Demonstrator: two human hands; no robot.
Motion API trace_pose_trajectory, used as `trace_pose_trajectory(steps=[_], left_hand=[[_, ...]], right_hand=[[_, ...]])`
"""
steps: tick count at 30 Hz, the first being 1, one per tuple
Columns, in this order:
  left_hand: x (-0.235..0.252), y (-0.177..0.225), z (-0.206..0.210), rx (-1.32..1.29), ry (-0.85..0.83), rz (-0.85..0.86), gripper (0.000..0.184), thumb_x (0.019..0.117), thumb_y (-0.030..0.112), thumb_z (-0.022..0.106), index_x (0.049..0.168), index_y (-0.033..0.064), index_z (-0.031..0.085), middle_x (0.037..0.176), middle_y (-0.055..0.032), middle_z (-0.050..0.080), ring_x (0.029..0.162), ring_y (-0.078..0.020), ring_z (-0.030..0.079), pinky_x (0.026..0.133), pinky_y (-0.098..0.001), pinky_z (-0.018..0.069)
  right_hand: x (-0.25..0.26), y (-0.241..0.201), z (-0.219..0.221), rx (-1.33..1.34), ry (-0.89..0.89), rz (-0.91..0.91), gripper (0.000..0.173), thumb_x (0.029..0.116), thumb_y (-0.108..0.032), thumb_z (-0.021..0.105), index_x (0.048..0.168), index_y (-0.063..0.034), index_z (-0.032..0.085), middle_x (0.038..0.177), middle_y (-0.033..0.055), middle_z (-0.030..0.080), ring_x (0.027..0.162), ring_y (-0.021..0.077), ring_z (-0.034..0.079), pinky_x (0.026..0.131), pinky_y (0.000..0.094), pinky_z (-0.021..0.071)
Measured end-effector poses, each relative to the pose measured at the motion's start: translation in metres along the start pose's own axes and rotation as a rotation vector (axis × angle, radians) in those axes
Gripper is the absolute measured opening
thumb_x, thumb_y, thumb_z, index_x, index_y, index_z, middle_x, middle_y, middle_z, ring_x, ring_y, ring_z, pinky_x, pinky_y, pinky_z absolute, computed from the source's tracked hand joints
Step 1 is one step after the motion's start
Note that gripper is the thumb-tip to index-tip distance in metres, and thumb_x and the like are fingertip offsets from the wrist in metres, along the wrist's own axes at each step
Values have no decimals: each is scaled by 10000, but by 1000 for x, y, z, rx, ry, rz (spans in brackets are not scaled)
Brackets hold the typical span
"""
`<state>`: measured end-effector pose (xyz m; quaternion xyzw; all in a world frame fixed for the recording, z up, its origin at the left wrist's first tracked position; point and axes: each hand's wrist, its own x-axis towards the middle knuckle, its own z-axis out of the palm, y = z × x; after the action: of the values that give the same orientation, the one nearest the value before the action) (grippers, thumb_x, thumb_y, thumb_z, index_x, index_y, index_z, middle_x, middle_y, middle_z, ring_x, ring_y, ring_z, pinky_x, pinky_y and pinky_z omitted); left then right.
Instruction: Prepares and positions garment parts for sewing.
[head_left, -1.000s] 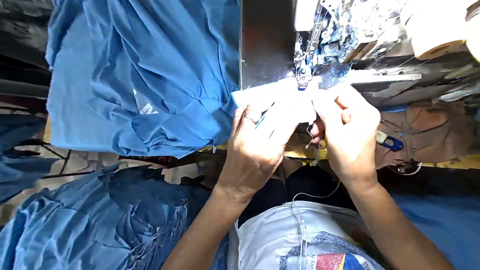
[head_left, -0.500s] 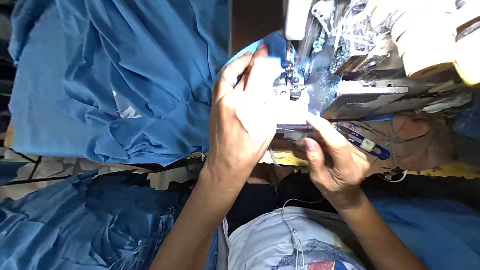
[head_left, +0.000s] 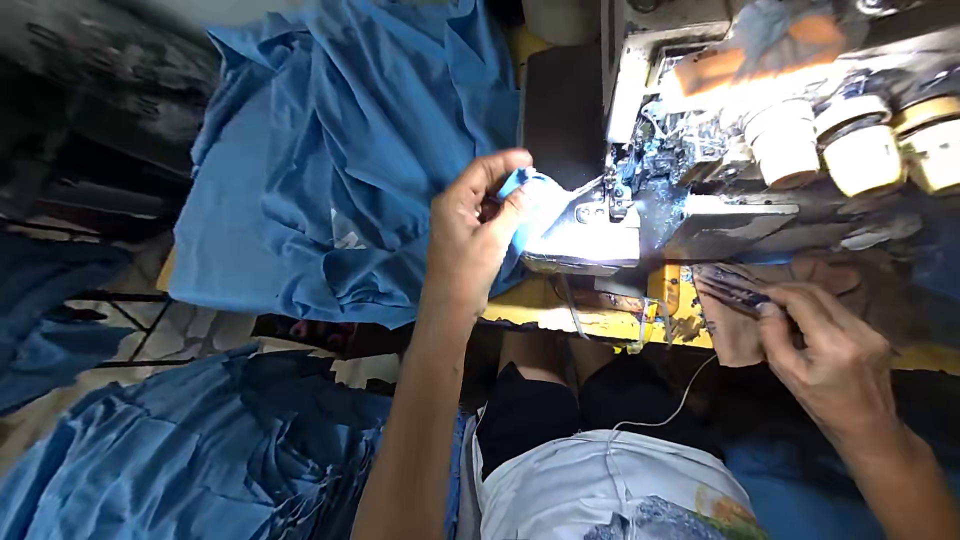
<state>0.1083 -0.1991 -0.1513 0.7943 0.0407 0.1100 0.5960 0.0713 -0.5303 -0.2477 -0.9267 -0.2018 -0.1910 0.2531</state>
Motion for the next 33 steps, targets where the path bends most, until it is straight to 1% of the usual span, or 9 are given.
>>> trace_pose_trajectory(steps=[3,6,10,16,18,22,25,29,33], left_hand=[[-28,3,5,257,117,236,116,994,103,658,1078,45,714,935,-1,662,717,12,596,630,-125,493],[-35,7,12,372,182,398,150,1013,122,628,1089,17,703,982,-39,635,762,2,579,647,-118,471],[-42,9,20,335,202,384,135,1018,92,613,1109,26,688,906,-23,662,710,8,590,622,-127,483],[-50,11,23,223,242,376,141,1032,112,599,1101,24,685,881,9,645,715,8,583,626,-139,481],[-56,19,5,47,216,321,166,1064,138,535,1135,74,670,949,63,650,825,5,608,754,-184,516],[-75,17,-36,-357,-22,211,269,1078,384,484,1013,248,706,1098,118,713,1047,-13,657,899,-205,547],[-81,-4,-33,-805,-254,141,207,1039,346,563,966,228,717,1486,10,561,1306,-144,568,1027,-294,505],[-89,-12,2,-1123,-394,17,108,983,323,650,958,229,697,1593,13,432,1387,-175,487,1063,-331,472],[-100,-14,18,-1208,-379,-88,96,983,284,665,966,199,706,1359,-5,634,1264,-130,591,1002,-289,519]], right_hand=[[22,-46,-4,364,-68,186,355,1090,-227,387,1161,41,610,825,56,646,692,49,627,648,231,550],[63,-99,-6,272,-106,216,274,1069,-279,463,1139,-52,600,680,31,535,555,159,526,517,356,428],[101,-130,0,-34,-80,88,268,1044,-240,551,1173,-12,605,804,161,632,592,343,634,474,475,464],[109,-129,13,3,97,-15,203,1022,-194,560,1012,-30,679,696,136,612,570,317,623,456,452,423],[95,-116,-1,13,97,-32,231,1038,-218,555,1088,-31,682,716,136,638,556,303,618,455,454,423],[36,-30,7,-136,206,-153,320,1032,-280,573,1093,20,667,850,228,694,677,386,673,573,507,499],[13,5,14,-166,44,-48,431,1058,-340,537,1194,43,681,1143,314,660,1075,533,616,901,665,462],[33,-76,10,233,226,-99,252,1033,-178,586,1075,25,728,1145,198,692,1173,318,605,1041,437,450],[54,-152,24,958,-120,-42,274,1025,-213,591,1184,-14,692,1061,36,704,1009,70,647,894,254,534]])
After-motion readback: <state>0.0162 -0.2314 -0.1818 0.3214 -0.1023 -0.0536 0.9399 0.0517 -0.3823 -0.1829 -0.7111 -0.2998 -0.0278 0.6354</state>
